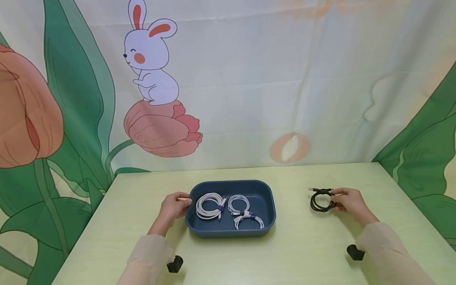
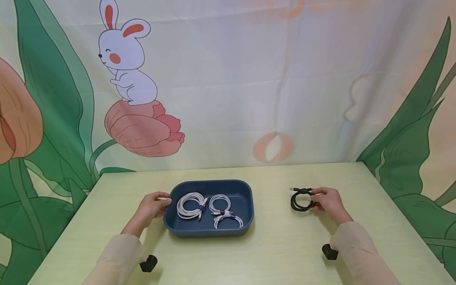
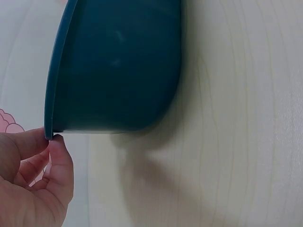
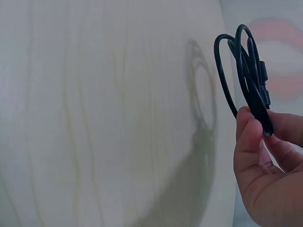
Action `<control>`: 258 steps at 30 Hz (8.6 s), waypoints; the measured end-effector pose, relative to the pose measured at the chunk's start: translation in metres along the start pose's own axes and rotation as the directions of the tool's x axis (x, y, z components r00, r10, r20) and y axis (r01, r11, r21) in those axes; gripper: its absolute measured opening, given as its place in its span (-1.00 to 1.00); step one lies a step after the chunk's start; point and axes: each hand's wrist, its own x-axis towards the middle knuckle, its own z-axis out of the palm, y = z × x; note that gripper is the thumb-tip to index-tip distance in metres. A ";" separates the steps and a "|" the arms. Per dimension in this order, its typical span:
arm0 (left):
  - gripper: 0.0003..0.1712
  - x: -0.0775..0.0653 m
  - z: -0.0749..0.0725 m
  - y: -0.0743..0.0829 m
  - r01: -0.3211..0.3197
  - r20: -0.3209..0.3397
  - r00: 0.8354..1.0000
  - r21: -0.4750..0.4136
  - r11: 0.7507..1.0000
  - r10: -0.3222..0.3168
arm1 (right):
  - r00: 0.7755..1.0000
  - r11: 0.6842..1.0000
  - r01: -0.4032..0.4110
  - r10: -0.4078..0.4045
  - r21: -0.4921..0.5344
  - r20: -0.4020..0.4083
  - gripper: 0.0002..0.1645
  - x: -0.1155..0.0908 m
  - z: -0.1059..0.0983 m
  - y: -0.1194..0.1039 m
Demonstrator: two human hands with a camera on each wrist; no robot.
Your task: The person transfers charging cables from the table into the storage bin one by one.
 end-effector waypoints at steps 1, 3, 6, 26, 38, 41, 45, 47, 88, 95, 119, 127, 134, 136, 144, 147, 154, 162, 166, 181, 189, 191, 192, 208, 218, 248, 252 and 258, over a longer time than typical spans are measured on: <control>-0.67 0.000 0.000 0.000 0.000 0.000 1.000 -0.001 1.000 0.000 | 1.000 1.000 -0.001 0.001 0.000 0.003 -0.54 0.000 0.000 -0.001; -0.67 0.000 0.000 0.000 0.000 0.000 1.000 -0.004 1.000 0.000 | 1.000 1.000 -0.007 0.007 0.001 0.007 -0.55 -0.001 0.001 -0.002; -0.67 0.001 0.000 0.000 0.003 -0.001 1.000 -0.004 1.000 -0.003 | 1.000 1.000 -0.007 0.007 0.002 0.010 -0.56 -0.002 0.002 -0.004; -0.67 0.002 0.000 -0.001 0.020 -0.008 1.000 0.008 1.000 -0.020 | 0.999 0.999 0.019 -0.020 0.026 0.032 -0.61 -0.003 0.005 -0.005; -0.68 0.003 0.001 -0.002 0.018 -0.007 1.000 0.010 1.000 -0.018 | 0.999 1.000 0.023 -0.024 0.012 0.043 -0.62 -0.003 0.004 -0.004; -0.68 0.003 0.001 -0.002 0.015 -0.007 1.000 0.011 1.000 -0.015 | 0.999 1.000 0.017 -0.018 0.010 0.044 -0.61 -0.004 0.004 -0.005; -0.67 0.002 0.000 -0.001 0.013 -0.007 1.000 0.009 1.000 -0.013 | 0.999 1.000 0.015 -0.015 0.012 0.047 -0.61 -0.005 0.003 -0.007; -0.67 0.002 0.000 -0.002 0.013 -0.005 1.000 0.011 1.000 -0.013 | 0.999 1.000 0.015 -0.016 0.016 0.051 -0.60 -0.006 0.003 -0.009; -0.67 0.006 0.000 -0.005 0.008 -0.001 1.000 0.008 1.000 -0.008 | 0.988 0.996 0.073 -0.078 0.044 0.136 -0.58 -0.013 0.019 -0.038; -0.68 0.005 0.000 -0.006 -0.006 -0.001 1.000 -0.003 1.000 0.006 | 0.983 0.993 0.101 -0.108 0.054 0.150 -0.59 -0.013 0.025 -0.042; -0.67 0.005 -0.001 -0.006 -0.004 0.012 1.000 -0.007 1.000 0.005 | 0.969 0.988 0.145 -0.151 0.045 0.194 -0.61 -0.020 0.050 -0.071; -0.67 0.005 -0.001 -0.006 0.003 0.010 1.000 -0.009 1.000 -0.003 | 0.963 0.985 0.168 -0.170 0.029 0.210 -0.62 -0.021 0.057 -0.081; -0.67 0.006 0.000 -0.005 0.016 0.004 1.000 -0.010 1.000 -0.016 | 0.956 0.983 0.181 -0.185 0.036 0.228 -0.63 -0.021 0.065 -0.087; -0.67 0.006 0.000 -0.005 0.019 0.006 1.000 -0.010 1.000 -0.019 | 0.954 0.983 0.180 -0.184 0.037 0.235 -0.62 -0.021 0.067 -0.087; -0.67 0.005 0.000 -0.004 0.019 0.006 1.000 -0.019 1.000 -0.019 | 0.956 0.985 0.171 -0.173 0.028 0.236 -0.64 -0.021 0.075 -0.093; -0.67 0.005 0.000 -0.004 0.013 0.004 1.000 -0.023 1.000 -0.013 | 0.952 0.982 0.187 -0.189 0.030 0.241 -0.63 -0.022 0.079 -0.096; -0.67 0.005 0.000 -0.005 0.017 0.000 1.000 -0.023 1.000 -0.017 | 0.950 0.983 0.182 -0.186 0.040 0.253 -0.64 -0.022 0.090 -0.099; -0.68 0.005 0.000 -0.005 0.014 -0.005 1.000 -0.021 1.000 -0.015 | 0.949 0.982 0.186 -0.187 0.030 0.253 -0.67 -0.021 0.099 -0.099; -0.68 0.006 0.000 -0.006 0.013 -0.008 1.000 -0.021 1.000 -0.013 | 0.946 0.981 0.188 -0.192 0.037 0.261 -0.67 -0.021 0.103 -0.100; -0.68 0.004 -0.001 -0.006 -0.005 0.000 1.000 -0.022 1.000 0.005 | 0.937 0.979 0.204 -0.199 0.013 0.287 -0.71 -0.020 0.124 -0.102; -0.68 0.004 -0.001 -0.007 -0.025 0.002 1.000 -0.033 0.999 0.025 | 0.936 0.980 0.199 -0.192 0.008 0.296 -0.71 -0.021 0.132 -0.105; -0.68 0.004 -0.001 -0.007 -0.025 0.001 1.000 -0.032 0.999 0.025 | 0.933 0.980 0.200 -0.193 0.009 0.303 -0.71 -0.021 0.134 -0.106; -0.68 0.004 -0.001 -0.007 -0.023 0.000 1.000 -0.032 0.999 0.023 | 0.932 0.980 0.200 -0.194 0.009 0.307 -0.70 -0.021 0.136 -0.106; -0.68 0.003 -0.001 -0.006 -0.015 -0.003 1.000 -0.030 0.999 0.014 | 0.938 0.982 0.188 -0.178 -0.005 0.298 -0.73 -0.023 0.155 -0.109; -0.68 0.003 0.000 -0.006 0.000 -0.013 1.000 -0.022 1.000 0.000 | 0.933 0.980 0.196 -0.192 0.019 0.303 -0.73 -0.024 0.168 -0.109; -0.69 0.002 0.000 -0.006 0.000 -0.014 1.000 -0.022 1.000 0.000 | 0.934 0.983 0.175 -0.181 0.048 0.308 -0.79 -0.027 0.207 -0.098; -0.69 0.002 0.000 -0.006 0.003 -0.014 1.000 -0.023 1.000 -0.003 | 0.938 0.985 0.170 -0.172 0.031 0.300 -0.79 -0.027 0.210 -0.099; -0.69 0.002 -0.001 -0.005 0.009 -0.012 1.000 -0.017 1.000 -0.009 | 0.937 0.985 0.169 -0.172 0.035 0.304 -0.80 -0.029 0.217 -0.101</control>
